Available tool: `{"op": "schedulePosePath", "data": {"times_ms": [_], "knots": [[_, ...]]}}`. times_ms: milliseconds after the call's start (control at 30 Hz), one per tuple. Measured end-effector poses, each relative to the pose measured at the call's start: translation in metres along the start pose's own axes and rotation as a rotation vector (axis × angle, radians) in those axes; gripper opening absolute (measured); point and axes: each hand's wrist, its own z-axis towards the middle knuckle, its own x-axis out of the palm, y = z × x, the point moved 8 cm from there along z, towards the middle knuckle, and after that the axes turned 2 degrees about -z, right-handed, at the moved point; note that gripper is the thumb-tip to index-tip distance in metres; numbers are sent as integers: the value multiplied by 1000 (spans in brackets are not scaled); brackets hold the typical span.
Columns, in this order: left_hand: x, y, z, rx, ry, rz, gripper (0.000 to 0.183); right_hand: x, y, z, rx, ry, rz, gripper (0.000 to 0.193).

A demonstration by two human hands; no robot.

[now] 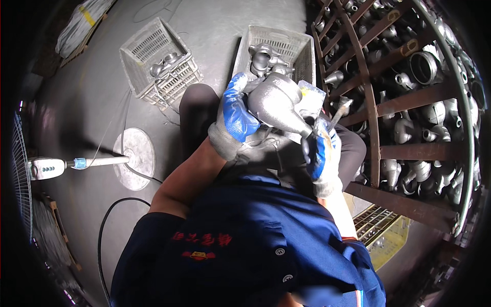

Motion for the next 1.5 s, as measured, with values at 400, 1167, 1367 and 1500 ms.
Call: {"op": "schedulePosePath", "data": {"times_ms": [400, 1167, 1367, 1500], "knots": [[-22, -7, -1, 65, -173, 50, 59, 14, -1, -5, 54, 37, -107, 28], [-10, -47, -16, 484, -84, 1445, 31, 20, -4, -5, 19, 145, -105, 45], [0, -2, -16, 824, 362, 3101, 35, 34, 13, -6, -141, 356, -406, 56], [18, -21, -5, 508, -12, 2317, 35, 50, 46, 5, -372, 335, -1035, 56]]}}
